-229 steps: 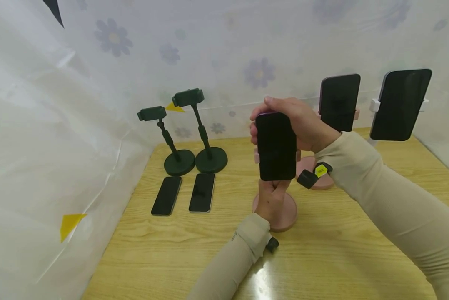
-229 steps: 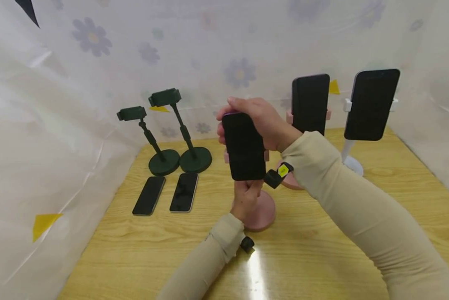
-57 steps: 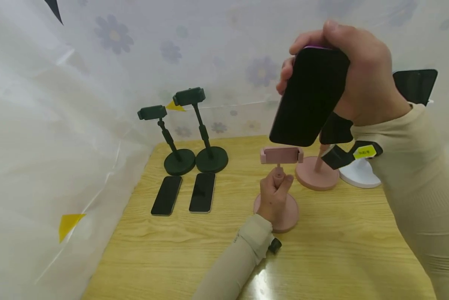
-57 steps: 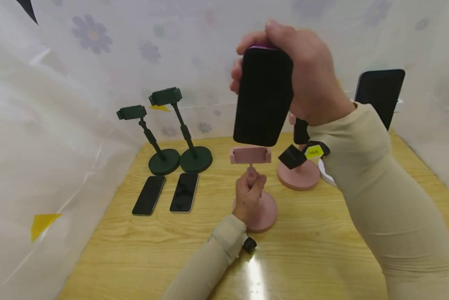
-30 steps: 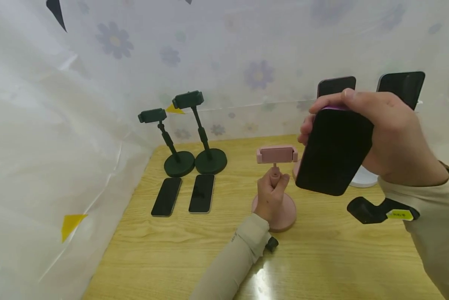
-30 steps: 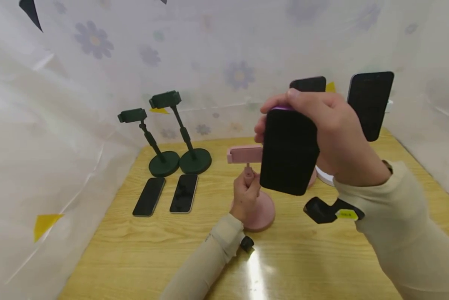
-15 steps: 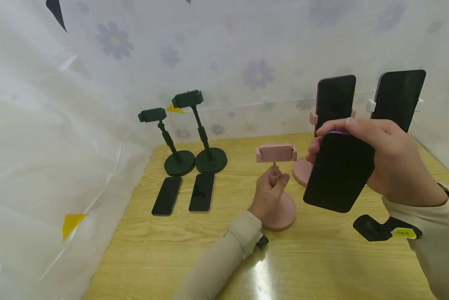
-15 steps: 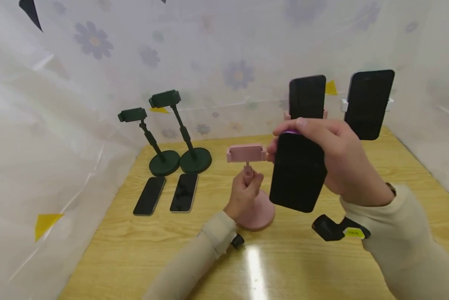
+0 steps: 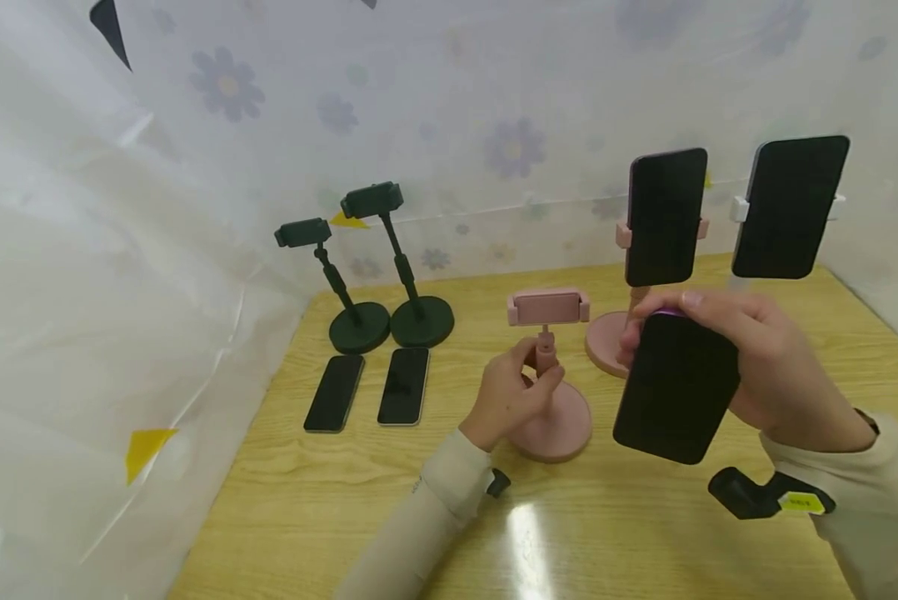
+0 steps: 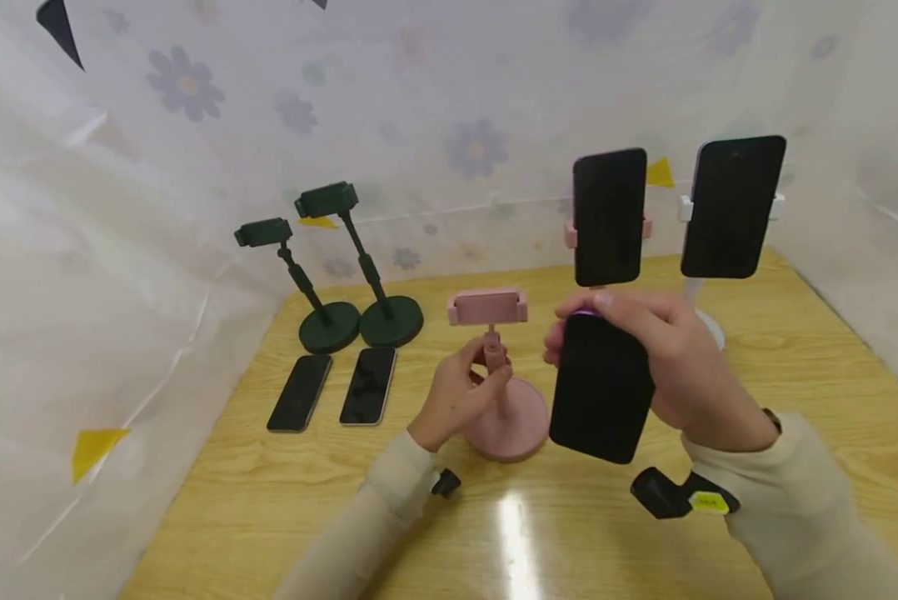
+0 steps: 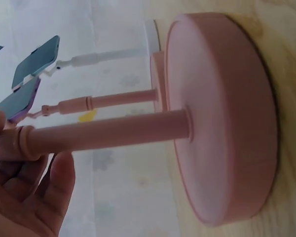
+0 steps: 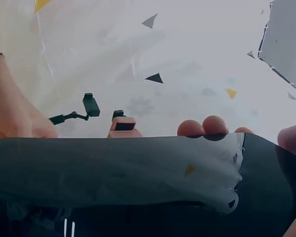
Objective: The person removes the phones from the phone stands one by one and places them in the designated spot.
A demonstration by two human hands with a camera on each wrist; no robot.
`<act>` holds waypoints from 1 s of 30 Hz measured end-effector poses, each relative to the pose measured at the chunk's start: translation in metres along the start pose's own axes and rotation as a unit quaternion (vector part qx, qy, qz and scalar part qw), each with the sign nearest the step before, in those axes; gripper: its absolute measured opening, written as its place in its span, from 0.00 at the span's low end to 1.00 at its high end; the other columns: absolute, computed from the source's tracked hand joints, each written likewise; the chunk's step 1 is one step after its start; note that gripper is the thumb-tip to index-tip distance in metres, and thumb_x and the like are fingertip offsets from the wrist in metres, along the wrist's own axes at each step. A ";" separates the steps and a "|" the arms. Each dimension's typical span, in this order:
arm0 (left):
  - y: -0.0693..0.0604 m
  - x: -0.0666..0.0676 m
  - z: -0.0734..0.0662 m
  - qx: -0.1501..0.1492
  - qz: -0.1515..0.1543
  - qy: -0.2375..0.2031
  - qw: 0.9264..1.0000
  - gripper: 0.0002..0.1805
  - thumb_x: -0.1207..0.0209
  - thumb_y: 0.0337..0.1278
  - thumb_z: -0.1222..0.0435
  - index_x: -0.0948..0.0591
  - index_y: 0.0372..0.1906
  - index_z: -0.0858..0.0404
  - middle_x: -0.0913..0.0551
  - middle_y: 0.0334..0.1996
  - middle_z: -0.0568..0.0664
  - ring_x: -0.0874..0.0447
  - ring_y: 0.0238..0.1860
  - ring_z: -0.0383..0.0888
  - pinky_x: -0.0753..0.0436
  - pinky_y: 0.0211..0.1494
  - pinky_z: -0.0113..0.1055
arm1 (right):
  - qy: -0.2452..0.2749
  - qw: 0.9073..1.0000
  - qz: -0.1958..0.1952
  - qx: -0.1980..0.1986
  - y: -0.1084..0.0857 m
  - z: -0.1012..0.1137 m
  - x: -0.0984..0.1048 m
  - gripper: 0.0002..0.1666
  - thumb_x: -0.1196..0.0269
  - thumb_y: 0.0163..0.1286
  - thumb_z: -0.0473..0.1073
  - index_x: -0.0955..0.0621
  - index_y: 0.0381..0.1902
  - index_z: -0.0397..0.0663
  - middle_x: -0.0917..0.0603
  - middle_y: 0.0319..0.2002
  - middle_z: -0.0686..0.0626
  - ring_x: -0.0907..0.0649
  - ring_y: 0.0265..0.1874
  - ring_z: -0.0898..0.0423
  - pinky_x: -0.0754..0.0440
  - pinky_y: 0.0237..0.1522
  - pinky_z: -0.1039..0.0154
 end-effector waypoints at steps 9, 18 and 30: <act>0.001 0.007 -0.005 -0.035 0.026 0.057 0.997 0.10 0.39 0.66 0.60 0.21 0.46 0.61 0.13 0.38 0.51 0.18 0.36 0.37 0.24 0.33 0.22 | 0.040 0.999 0.024 -0.003 -0.006 -0.022 0.002 0.28 0.71 0.81 0.30 0.22 0.55 0.31 0.12 0.48 0.40 0.12 0.47 0.47 0.14 0.50 0.54; 0.008 0.014 -0.003 -0.036 0.022 0.066 0.997 0.08 0.39 0.66 0.62 0.21 0.45 0.62 0.14 0.37 0.52 0.16 0.36 0.40 0.20 0.37 0.22 | 0.007 1.000 0.018 -0.024 -0.012 -0.038 0.005 0.28 0.69 0.81 0.30 0.21 0.55 0.36 0.12 0.46 0.43 0.11 0.45 0.48 0.14 0.49 0.54; 0.057 0.060 0.014 0.012 -0.028 0.100 0.995 0.12 0.41 0.68 0.60 0.21 0.48 0.63 0.14 0.40 0.54 0.14 0.42 0.46 0.15 0.43 0.36 | -0.014 0.997 0.022 -0.066 -0.019 -0.056 0.005 0.28 0.68 0.82 0.33 0.20 0.57 0.43 0.12 0.47 0.47 0.12 0.46 0.49 0.15 0.52 0.55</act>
Point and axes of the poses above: each hand's wrist, its own y-axis towards the middle knuckle, its own x-axis out of the back of the hand, z = x × y, the point moved 4 cm from there along y, towards the middle knuckle
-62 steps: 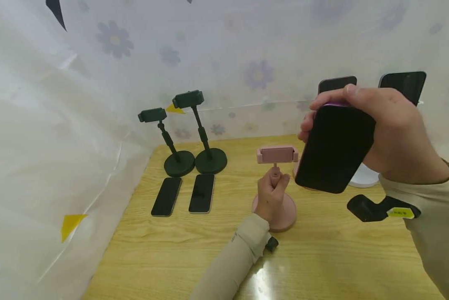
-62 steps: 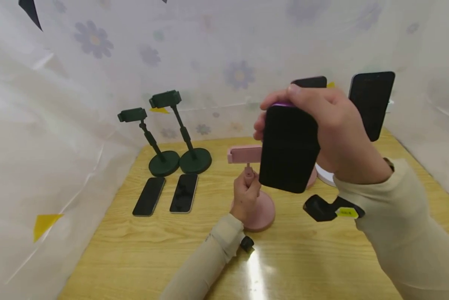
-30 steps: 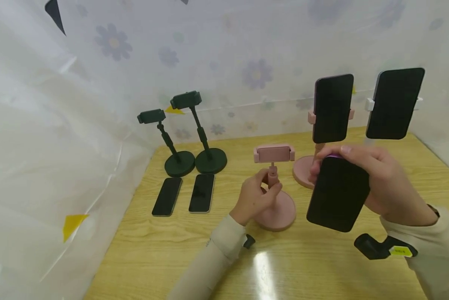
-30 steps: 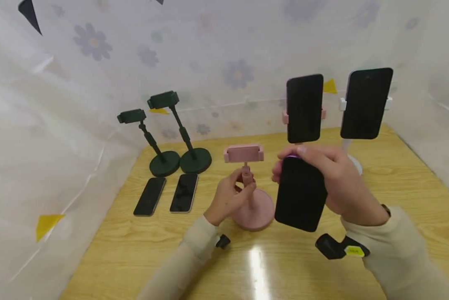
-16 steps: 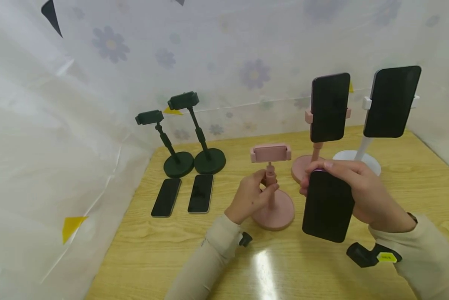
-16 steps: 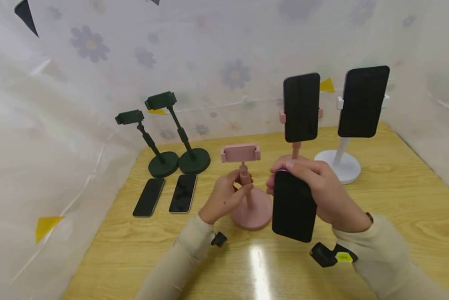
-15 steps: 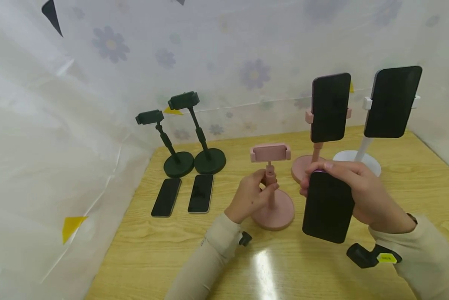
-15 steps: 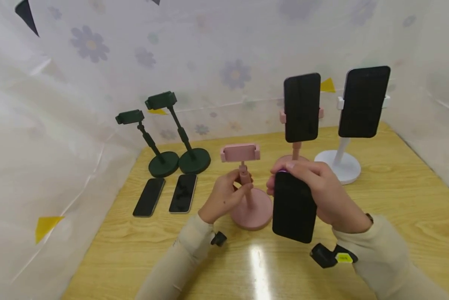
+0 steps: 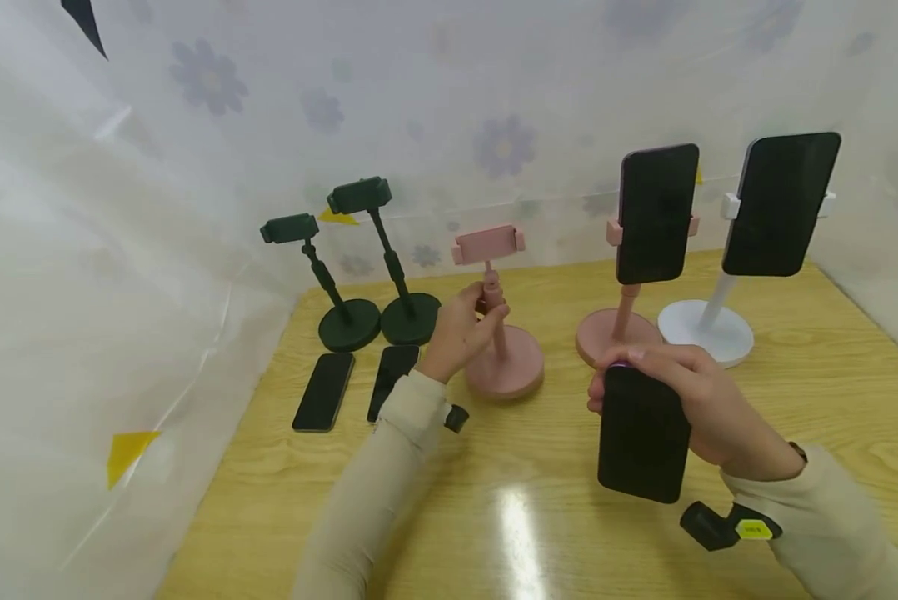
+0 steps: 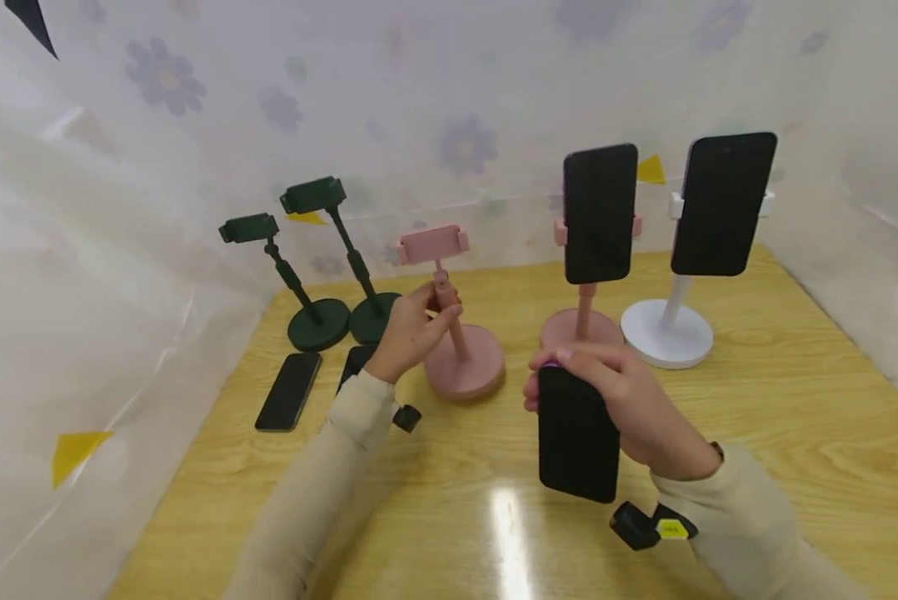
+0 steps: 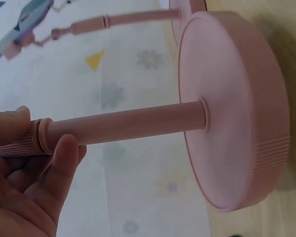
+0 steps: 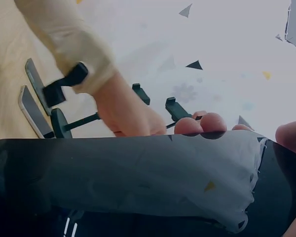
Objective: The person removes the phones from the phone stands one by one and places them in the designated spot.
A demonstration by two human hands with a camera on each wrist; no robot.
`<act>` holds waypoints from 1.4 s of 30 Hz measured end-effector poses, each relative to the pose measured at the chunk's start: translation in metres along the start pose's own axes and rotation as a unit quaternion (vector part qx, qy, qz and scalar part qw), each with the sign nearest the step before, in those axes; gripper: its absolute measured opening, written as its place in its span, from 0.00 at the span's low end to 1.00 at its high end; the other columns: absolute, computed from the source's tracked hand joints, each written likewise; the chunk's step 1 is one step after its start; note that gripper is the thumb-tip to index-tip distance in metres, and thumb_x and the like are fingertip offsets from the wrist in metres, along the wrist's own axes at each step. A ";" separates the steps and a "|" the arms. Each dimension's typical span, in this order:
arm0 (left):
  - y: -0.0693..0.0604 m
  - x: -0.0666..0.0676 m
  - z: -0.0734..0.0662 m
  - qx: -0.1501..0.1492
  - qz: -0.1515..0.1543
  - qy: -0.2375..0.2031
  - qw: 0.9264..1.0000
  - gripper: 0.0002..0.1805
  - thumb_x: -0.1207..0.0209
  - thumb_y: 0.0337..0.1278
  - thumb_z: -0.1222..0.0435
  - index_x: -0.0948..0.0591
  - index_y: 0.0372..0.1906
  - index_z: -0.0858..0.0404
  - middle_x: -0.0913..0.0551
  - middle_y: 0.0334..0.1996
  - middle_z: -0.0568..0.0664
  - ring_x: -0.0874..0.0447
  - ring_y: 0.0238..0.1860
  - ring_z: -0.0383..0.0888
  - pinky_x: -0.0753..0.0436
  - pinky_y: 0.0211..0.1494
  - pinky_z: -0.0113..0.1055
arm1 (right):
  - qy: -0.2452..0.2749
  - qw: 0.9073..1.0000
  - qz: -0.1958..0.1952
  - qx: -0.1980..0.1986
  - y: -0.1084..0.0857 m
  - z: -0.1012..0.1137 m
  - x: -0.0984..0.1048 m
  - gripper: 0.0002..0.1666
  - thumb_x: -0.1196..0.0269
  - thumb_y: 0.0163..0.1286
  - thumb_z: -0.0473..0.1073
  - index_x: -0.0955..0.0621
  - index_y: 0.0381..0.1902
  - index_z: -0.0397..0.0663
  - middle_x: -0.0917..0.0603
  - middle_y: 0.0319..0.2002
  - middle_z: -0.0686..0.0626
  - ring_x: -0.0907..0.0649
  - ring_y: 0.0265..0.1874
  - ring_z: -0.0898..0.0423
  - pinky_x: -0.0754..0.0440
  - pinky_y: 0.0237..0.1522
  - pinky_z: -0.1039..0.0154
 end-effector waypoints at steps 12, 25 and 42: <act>0.057 0.021 0.025 0.058 -0.007 -0.024 0.998 0.15 0.44 0.71 0.60 0.23 0.55 0.64 0.16 0.47 0.56 0.18 0.48 0.48 0.17 0.53 0.41 | -0.004 0.999 0.003 -0.040 0.008 -0.021 -0.007 0.24 0.64 0.82 0.35 0.20 0.54 0.41 0.12 0.45 0.49 0.12 0.45 0.52 0.15 0.52 0.57; 0.084 0.010 0.059 0.119 -0.025 -0.063 0.991 0.18 0.45 0.72 0.60 0.24 0.58 0.66 0.17 0.50 0.59 0.17 0.51 0.51 0.17 0.54 0.44 | -0.037 0.997 -0.025 -0.066 -0.001 -0.031 -0.011 0.22 0.61 0.82 0.37 0.19 0.51 0.43 0.11 0.42 0.50 0.11 0.42 0.52 0.14 0.50 0.56; 0.083 -0.001 0.080 0.121 -0.025 -0.046 0.991 0.15 0.46 0.73 0.62 0.24 0.56 0.66 0.17 0.51 0.60 0.16 0.51 0.53 0.16 0.55 0.45 | -0.038 0.995 -0.031 -0.085 -0.006 -0.041 -0.016 0.22 0.60 0.82 0.38 0.18 0.50 0.46 0.11 0.42 0.51 0.11 0.42 0.53 0.14 0.50 0.57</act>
Point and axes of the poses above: each hand's wrist, its own y-axis towards the middle knuckle, its own x-axis out of the back of the hand, z = x × y, the point moved 4 cm from there along y, towards the middle knuckle
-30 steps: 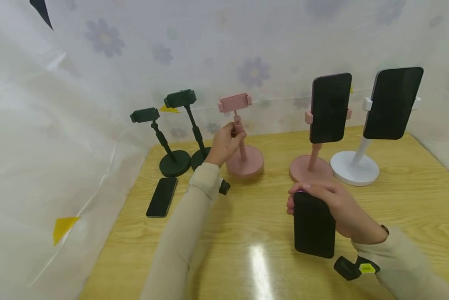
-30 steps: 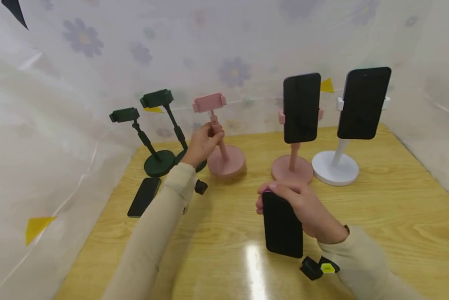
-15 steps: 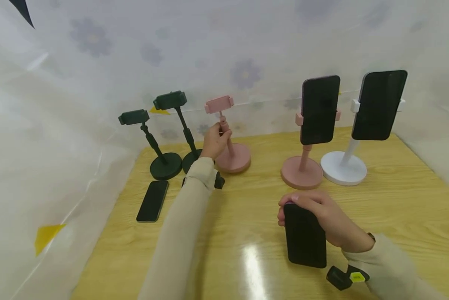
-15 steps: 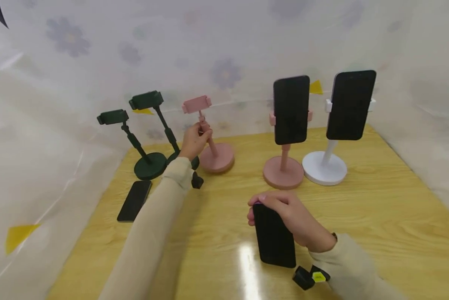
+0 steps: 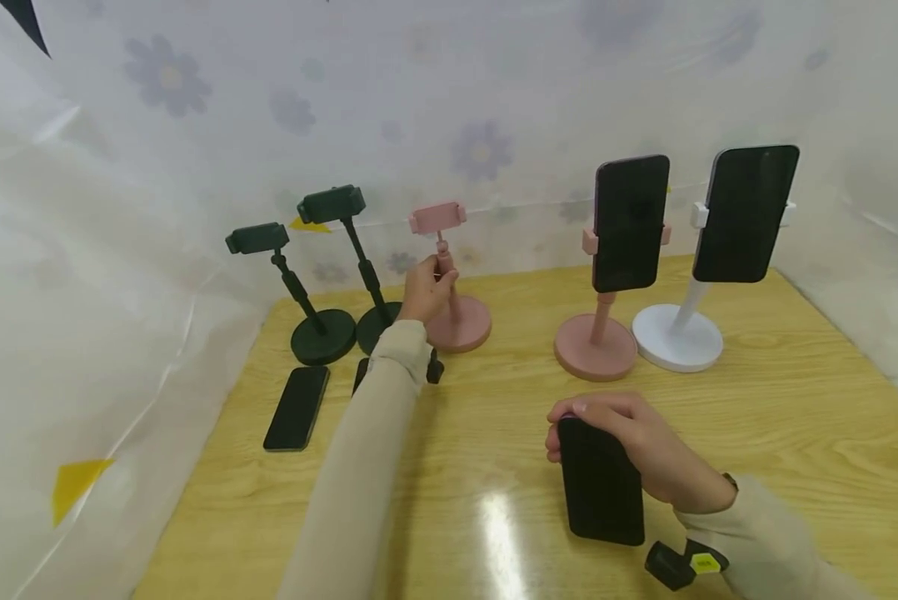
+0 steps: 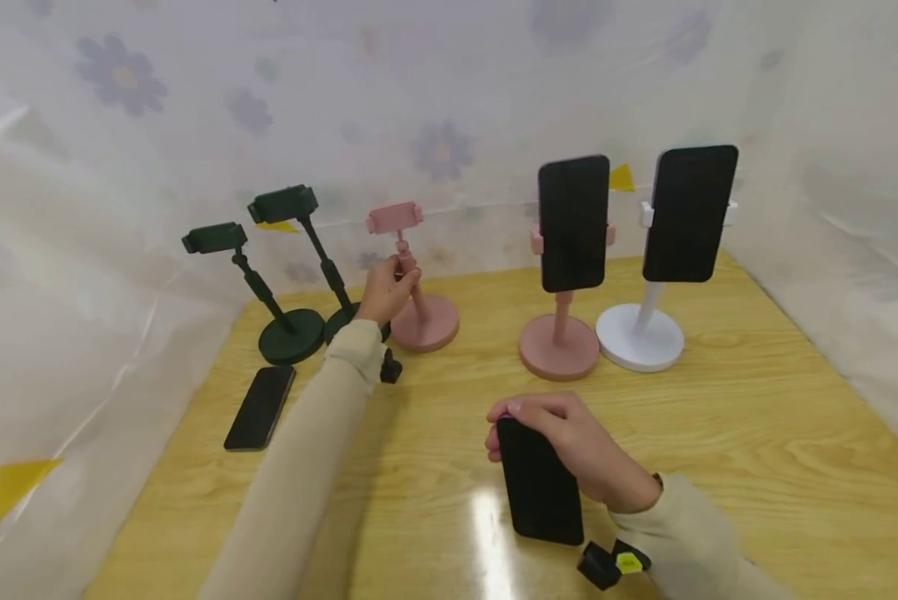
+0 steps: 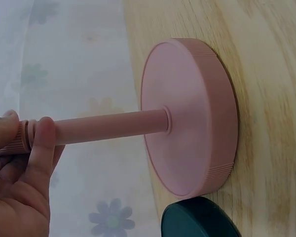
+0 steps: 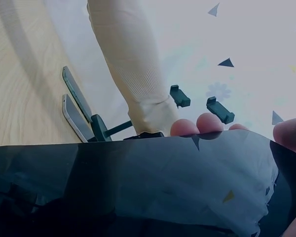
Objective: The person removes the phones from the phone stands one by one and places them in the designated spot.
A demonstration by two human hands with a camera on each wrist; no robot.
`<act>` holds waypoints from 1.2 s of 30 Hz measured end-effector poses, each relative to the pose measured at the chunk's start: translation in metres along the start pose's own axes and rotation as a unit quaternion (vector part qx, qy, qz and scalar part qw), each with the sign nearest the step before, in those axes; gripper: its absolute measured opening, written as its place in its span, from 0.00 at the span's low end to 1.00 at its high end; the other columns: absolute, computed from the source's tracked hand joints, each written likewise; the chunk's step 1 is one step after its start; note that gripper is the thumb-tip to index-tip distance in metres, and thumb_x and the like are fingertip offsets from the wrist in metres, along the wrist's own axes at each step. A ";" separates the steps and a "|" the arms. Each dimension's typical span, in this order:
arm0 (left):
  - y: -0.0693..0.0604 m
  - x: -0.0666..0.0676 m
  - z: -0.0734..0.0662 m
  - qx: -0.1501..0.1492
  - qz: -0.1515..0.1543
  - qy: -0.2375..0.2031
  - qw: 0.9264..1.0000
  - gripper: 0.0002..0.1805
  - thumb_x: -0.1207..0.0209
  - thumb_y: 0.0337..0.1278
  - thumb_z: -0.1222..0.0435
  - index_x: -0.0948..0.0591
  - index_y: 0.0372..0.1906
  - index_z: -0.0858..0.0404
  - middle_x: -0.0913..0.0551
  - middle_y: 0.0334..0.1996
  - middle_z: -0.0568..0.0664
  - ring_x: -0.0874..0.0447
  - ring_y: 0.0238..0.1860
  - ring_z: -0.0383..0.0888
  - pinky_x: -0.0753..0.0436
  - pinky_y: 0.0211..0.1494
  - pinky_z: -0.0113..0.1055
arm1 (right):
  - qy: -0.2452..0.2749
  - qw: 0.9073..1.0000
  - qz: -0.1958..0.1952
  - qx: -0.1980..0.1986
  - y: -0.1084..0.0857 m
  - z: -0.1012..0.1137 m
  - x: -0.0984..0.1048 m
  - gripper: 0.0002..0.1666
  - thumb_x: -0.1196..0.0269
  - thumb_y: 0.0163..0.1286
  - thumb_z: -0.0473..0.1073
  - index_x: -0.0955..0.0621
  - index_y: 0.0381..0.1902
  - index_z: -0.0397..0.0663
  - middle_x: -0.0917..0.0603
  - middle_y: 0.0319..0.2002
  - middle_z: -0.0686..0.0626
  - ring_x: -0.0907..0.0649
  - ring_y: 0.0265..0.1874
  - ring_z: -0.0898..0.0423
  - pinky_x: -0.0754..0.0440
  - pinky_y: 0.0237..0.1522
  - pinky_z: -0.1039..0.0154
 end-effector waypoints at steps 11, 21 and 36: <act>-0.008 0.009 0.012 0.009 0.045 0.058 0.997 0.19 0.48 0.73 0.60 0.22 0.60 0.68 0.17 0.55 0.62 0.18 0.57 0.55 0.19 0.61 0.48 | -0.005 1.000 0.000 -0.007 0.006 -0.005 -0.006 0.20 0.58 0.82 0.39 0.18 0.51 0.48 0.12 0.42 0.52 0.11 0.43 0.54 0.14 0.50 0.57; -0.057 0.045 0.017 0.005 0.044 0.057 0.997 0.21 0.51 0.75 0.55 0.24 0.64 0.61 0.20 0.60 0.57 0.22 0.62 0.53 0.23 0.64 0.49 | -0.011 1.000 0.009 0.007 0.013 -0.007 -0.012 0.17 0.53 0.78 0.34 0.19 0.53 0.47 0.12 0.43 0.52 0.11 0.44 0.54 0.15 0.51 0.59; -0.162 0.091 -0.038 -0.099 0.016 -0.031 0.994 0.13 0.48 0.74 0.59 0.20 0.56 0.56 0.15 0.47 0.51 0.16 0.47 0.48 0.18 0.48 0.42 | 0.001 0.998 -0.035 -0.059 0.037 -0.016 -0.005 0.17 0.55 0.70 0.31 0.29 0.54 0.40 0.12 0.44 0.51 0.12 0.46 0.54 0.16 0.52 0.60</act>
Point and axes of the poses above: each hand's wrist, its own y-axis towards the middle knuckle, its own x-axis out of the back of the hand, z = x × y, the point moved 4 cm from there along y, towards the middle knuckle
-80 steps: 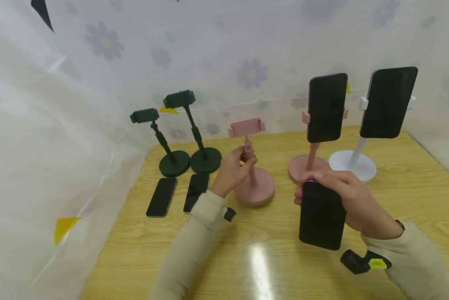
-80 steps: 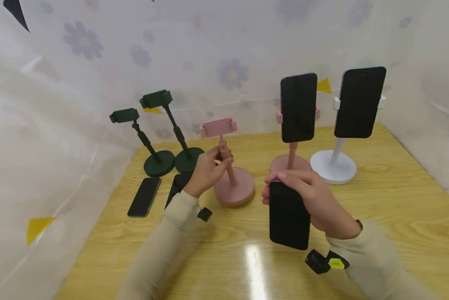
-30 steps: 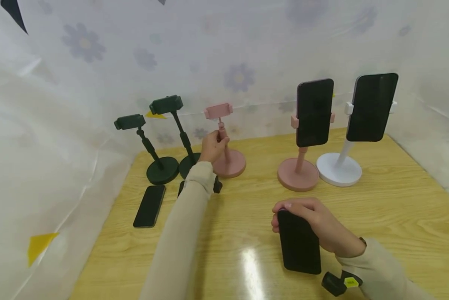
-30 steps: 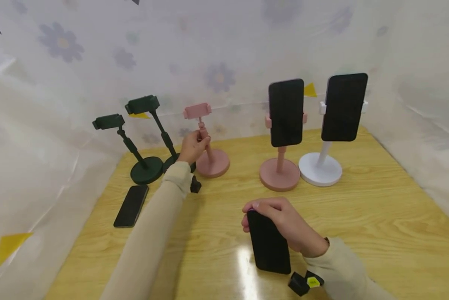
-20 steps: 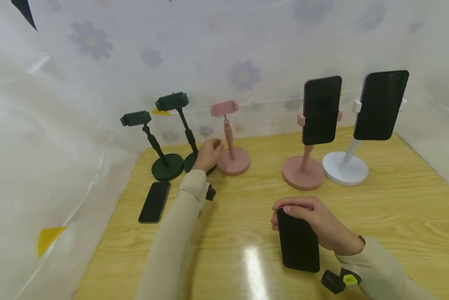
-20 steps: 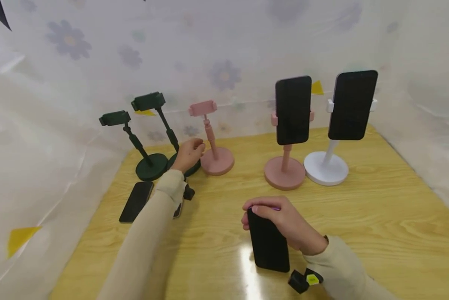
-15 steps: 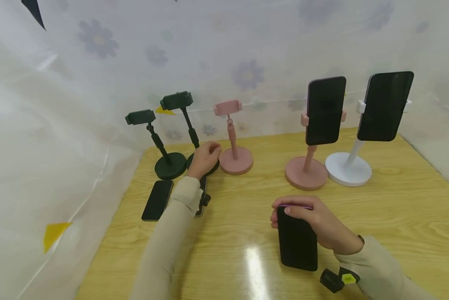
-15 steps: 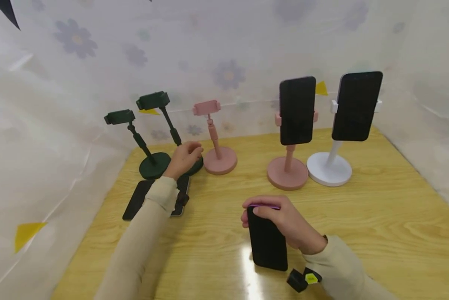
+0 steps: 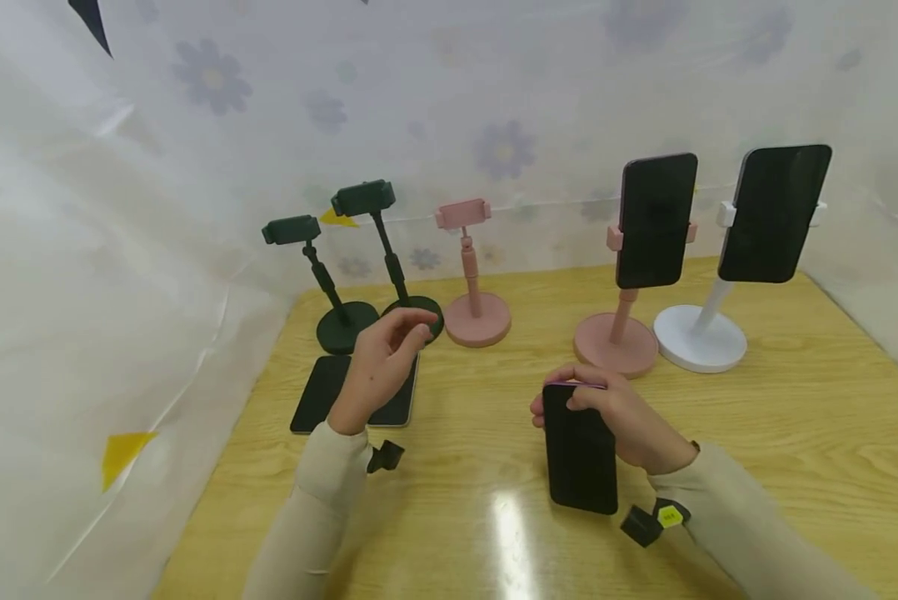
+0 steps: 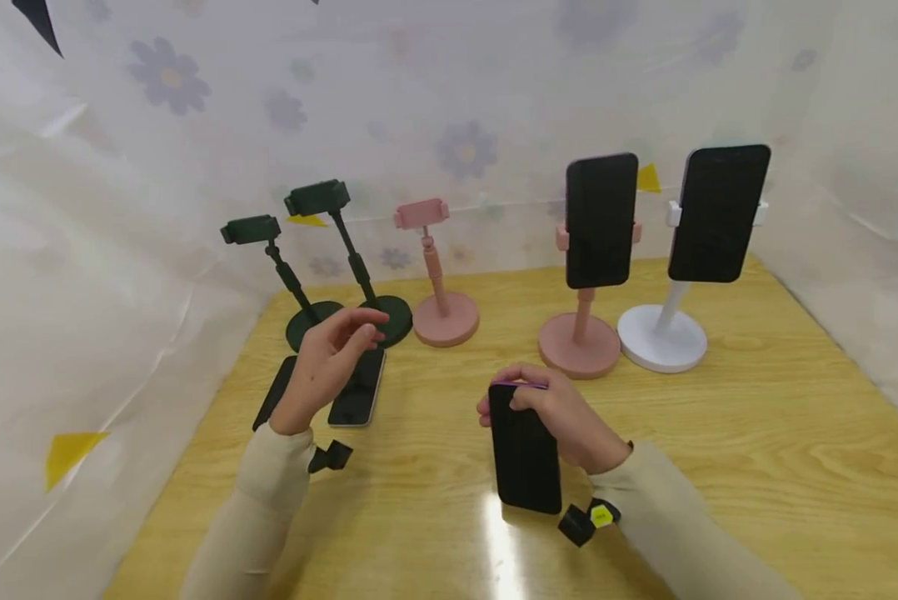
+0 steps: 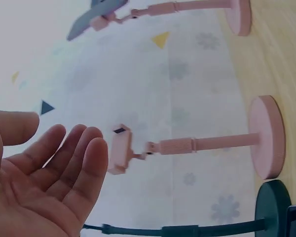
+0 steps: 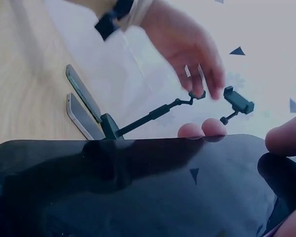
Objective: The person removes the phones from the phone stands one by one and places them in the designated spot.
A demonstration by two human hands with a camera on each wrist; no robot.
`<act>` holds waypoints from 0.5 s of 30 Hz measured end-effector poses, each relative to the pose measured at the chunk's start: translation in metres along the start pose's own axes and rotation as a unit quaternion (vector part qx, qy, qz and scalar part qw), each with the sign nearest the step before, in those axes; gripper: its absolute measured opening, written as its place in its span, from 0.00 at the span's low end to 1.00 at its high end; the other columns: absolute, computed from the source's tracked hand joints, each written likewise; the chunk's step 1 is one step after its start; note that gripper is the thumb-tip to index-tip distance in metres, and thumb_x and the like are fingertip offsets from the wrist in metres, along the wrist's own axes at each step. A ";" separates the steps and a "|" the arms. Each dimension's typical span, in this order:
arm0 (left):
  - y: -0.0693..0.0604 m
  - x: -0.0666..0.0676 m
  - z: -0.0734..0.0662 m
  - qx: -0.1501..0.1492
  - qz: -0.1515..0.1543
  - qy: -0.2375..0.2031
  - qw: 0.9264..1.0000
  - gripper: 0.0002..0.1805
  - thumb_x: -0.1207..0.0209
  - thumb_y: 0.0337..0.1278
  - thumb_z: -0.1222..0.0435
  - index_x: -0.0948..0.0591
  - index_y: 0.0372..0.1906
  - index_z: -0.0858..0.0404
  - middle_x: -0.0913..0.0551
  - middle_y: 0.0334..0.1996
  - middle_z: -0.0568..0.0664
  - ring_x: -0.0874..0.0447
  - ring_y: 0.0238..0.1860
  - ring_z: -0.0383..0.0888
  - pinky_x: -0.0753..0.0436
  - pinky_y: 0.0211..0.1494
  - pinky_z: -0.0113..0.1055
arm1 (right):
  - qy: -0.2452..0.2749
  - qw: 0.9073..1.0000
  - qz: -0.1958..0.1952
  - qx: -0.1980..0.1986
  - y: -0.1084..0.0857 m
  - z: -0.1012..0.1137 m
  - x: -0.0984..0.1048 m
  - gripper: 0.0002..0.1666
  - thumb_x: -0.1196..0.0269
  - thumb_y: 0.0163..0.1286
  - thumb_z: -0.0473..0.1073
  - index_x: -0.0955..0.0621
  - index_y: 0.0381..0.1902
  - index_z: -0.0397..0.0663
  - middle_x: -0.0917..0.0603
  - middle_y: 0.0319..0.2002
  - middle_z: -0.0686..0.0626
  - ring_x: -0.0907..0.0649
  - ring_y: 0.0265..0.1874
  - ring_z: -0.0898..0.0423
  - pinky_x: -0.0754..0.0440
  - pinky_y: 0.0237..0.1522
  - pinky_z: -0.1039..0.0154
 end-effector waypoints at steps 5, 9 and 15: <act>-0.008 0.001 -0.003 -0.015 0.019 -0.018 1.000 0.15 0.48 0.74 0.60 0.21 0.58 0.58 0.17 0.48 0.52 0.17 0.47 0.50 0.18 0.49 0.39 | 0.006 0.999 -0.018 -0.035 0.022 -0.001 0.002 0.14 0.58 0.67 0.31 0.33 0.50 0.42 0.12 0.43 0.53 0.12 0.45 0.56 0.17 0.53 0.61; -0.011 0.002 0.002 -0.007 0.019 -0.017 1.000 0.15 0.48 0.74 0.60 0.21 0.58 0.57 0.17 0.47 0.53 0.17 0.45 0.49 0.18 0.48 0.38 | 0.008 0.999 -0.034 -0.042 0.041 -0.004 0.002 0.15 0.58 0.65 0.30 0.32 0.49 0.39 0.12 0.42 0.52 0.12 0.44 0.55 0.15 0.50 0.61; -0.015 0.004 0.004 -0.012 0.016 -0.004 1.000 0.14 0.48 0.74 0.60 0.21 0.58 0.57 0.16 0.43 0.55 0.18 0.42 0.47 0.19 0.44 0.36 | 0.021 0.997 -0.041 -0.063 0.067 -0.011 0.001 0.16 0.59 0.65 0.30 0.32 0.49 0.38 0.13 0.41 0.48 0.12 0.43 0.53 0.14 0.48 0.60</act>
Point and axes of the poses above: each hand's wrist, its own y-axis towards the middle knuckle, its own x-axis out of the back of the hand, z = x × y, the point moved 4 cm from there along y, towards the middle knuckle
